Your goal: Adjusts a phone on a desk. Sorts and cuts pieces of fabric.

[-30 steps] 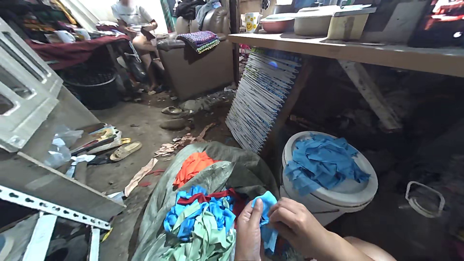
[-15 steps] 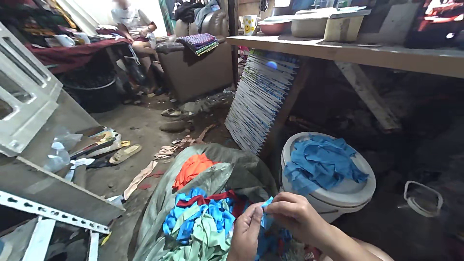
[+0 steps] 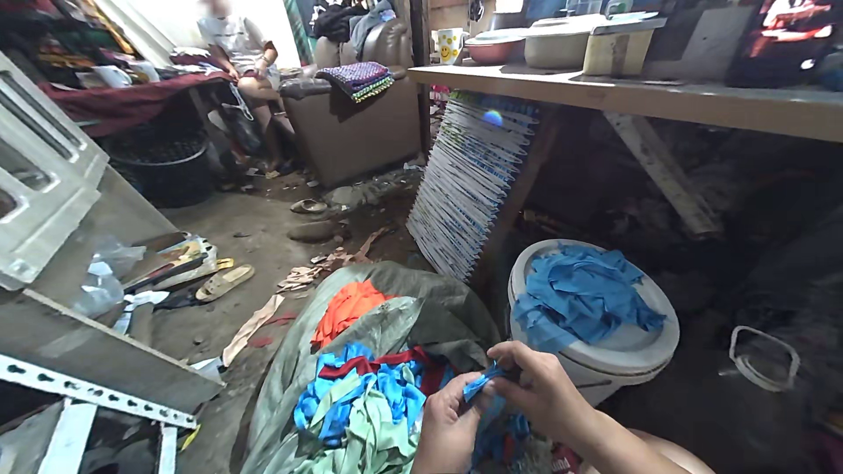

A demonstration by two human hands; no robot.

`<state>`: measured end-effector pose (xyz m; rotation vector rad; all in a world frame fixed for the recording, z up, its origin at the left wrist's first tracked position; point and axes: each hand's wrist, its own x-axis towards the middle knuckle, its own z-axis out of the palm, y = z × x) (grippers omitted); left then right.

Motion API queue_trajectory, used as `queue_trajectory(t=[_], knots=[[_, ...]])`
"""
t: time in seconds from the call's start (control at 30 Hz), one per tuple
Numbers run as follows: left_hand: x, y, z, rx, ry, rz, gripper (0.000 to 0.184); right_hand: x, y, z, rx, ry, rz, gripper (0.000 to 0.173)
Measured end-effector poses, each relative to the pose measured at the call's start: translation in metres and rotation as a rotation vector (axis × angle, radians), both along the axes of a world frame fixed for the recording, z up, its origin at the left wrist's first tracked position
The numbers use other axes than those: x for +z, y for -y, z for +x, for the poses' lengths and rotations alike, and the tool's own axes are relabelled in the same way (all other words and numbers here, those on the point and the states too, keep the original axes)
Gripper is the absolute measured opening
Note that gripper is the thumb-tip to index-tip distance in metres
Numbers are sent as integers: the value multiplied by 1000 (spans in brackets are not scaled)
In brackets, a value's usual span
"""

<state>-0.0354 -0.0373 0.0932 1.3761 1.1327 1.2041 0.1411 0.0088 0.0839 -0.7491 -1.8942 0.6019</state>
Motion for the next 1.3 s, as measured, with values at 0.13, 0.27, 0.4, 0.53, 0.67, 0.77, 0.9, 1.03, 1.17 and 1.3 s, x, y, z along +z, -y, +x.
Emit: queue_trajectory(t=[0.13, 0.27, 0.4, 0.53, 0.67, 0.77, 0.9, 1.03, 1.17, 1.3], knots=[[-1, -1, 1, 29, 75, -18, 21, 1, 0, 2, 55, -104, -185, 29], [-3, -1, 1, 24, 77, 7, 23, 2, 1, 1, 58, -110, -158, 24], [-1, 0, 0, 12, 102, 13, 22, 5, 1, 1, 87, -115, -161, 25], [-4, -1, -1, 40, 197, 11, 21, 3, 1, 2, 140, -153, -232, 39], [-2, -1, -2, 81, 317, -51, 22, 1, 3, 0, 83, -145, -177, 26], [-3, 0, 0, 73, 341, -62, 22, 2, 4, -4, 55, -166, -156, 19], [-4, 0, 2, 66, 360, -67, 24, 0, 3, -5, 34, -153, -135, 16], [-3, 0, 3, 73, 378, -100, 23, 2, 4, -5, 11, -84, -156, 33], [-3, 1, 3, 65, 387, -98, 23, 3, 4, -8, 16, -141, -198, 18], [-4, -2, 3, 116, 349, -87, 20, 1, 1, -7, 45, -156, -199, 17]])
